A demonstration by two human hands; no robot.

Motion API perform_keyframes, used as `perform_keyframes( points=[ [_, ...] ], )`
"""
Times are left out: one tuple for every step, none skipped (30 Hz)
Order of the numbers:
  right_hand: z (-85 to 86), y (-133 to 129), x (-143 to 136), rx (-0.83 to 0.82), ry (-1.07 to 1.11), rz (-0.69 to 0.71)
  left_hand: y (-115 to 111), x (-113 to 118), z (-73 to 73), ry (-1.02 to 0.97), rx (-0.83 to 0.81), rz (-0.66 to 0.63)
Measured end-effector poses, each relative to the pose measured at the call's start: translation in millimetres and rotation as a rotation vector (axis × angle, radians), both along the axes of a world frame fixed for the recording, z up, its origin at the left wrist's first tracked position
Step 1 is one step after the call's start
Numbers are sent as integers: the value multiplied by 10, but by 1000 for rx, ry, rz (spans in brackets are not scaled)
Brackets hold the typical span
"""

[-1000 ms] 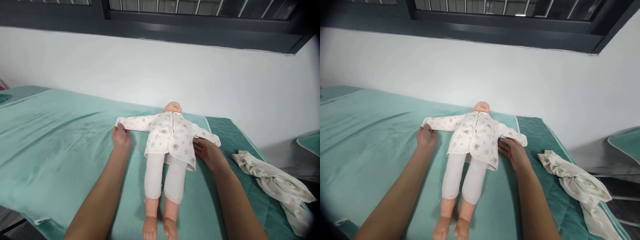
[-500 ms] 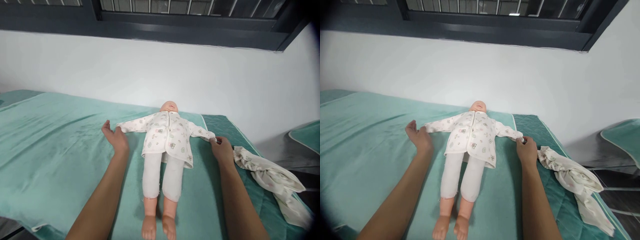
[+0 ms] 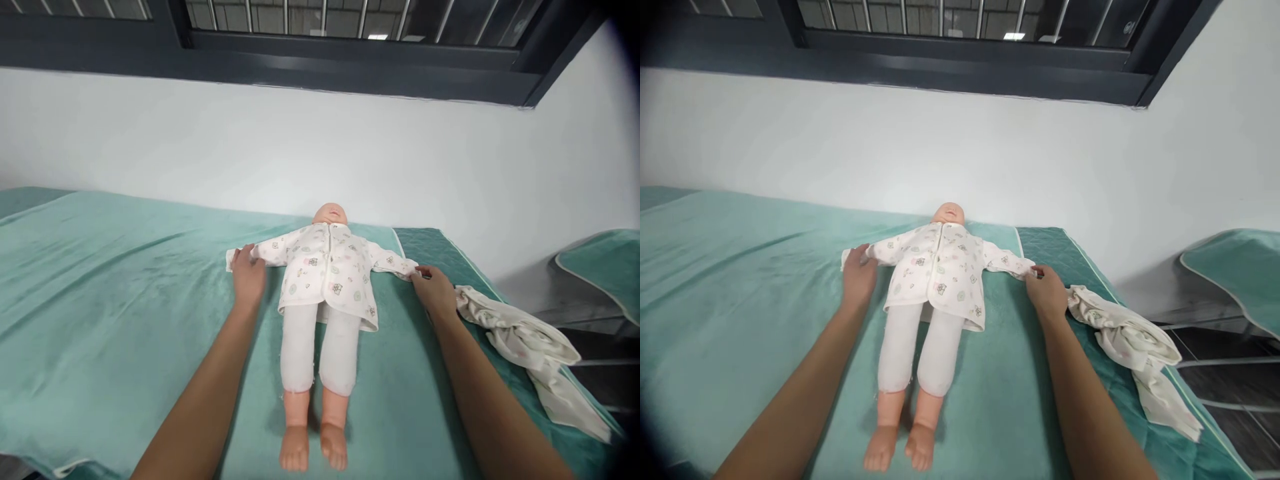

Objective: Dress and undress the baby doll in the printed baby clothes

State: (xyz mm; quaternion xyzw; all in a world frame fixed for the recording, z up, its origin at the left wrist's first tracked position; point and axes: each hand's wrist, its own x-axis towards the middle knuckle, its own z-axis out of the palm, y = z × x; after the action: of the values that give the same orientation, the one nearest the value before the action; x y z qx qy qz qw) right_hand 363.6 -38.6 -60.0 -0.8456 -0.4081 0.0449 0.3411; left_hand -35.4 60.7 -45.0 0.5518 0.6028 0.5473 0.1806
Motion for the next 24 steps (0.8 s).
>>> perform_keyframes(
  points=[
    [16, -4, 29, -1, 10, 23, 4, 5, 2, 31, -19, 6],
    [30, -7, 58, -2, 21, 38, 6, 10, 6, 57, -41, 15],
    [39, -7, 83, -6, 31, 38, 8, 15, 10, 72, -58, 19],
    [45, -3, 104, -15, 38, 22, 10, 18, 14, 75, -69, 20],
    [48, 2, 121, -32, 42, -3, 11, 19, 16, 70, -77, 21],
    [47, 10, 133, -53, 42, -30, 13, 18, 16, 59, -82, 21],
    [44, 19, 143, -72, 39, -47, 15, 16, 14, 46, -85, 22],
    [38, 27, 151, -83, 37, -50, 19, 12, 10, 32, -87, 22],
    [28, 34, 158, -77, 33, -47, 23, 7, 3, 20, -87, 21],
    [17, 42, 167, -53, 28, -41, 29, 2, -5, 8, -86, 19],
    [2, 50, 176, -5, 25, -38, 36, -4, -16, -2, -82, 17],
    [-14, 60, 187, 69, 37, -35, 45, -10, -29, -13, -75, 15],
    [-32, 73, 197, 157, 66, -31, 55, -16, -44, -26, -67, 14],
    [-51, 89, 207, 246, 109, -26, 67, -23, -62, -38, -60, 14],
    [-70, 108, 216, 326, 160, -17, 80, -30, -81, -51, -51, 13],
    [-88, 128, 224, 388, 213, -5, 94, -38, -101, -64, -42, 12],
    [-104, 149, 229, 427, 259, 8, 107, -46, -121, -77, -33, 9],
    [-119, 169, 233, 446, 291, 19, 120, -54, -139, -89, -24, 6],
    [-132, 186, 236, 455, 310, 29, 131, -60, -155, -98, -16, 4],
    [-143, 198, 238, 463, 327, 37, 141, -65, -167, -105, -9, 2],
    [-151, 206, 240, 466, 338, 43, 148, -68, -175, -109, -5, 0],
    [-156, 210, 241, 463, 343, 44, 152, -70, -179, -110, -6, 0],
    [-159, 210, 241, 455, 341, 41, 154, -69, -179, -109, -8, 0],
    [-157, 207, 239, 443, 333, 32, 154, -68, -178, -108, -13, 2]
  ],
)
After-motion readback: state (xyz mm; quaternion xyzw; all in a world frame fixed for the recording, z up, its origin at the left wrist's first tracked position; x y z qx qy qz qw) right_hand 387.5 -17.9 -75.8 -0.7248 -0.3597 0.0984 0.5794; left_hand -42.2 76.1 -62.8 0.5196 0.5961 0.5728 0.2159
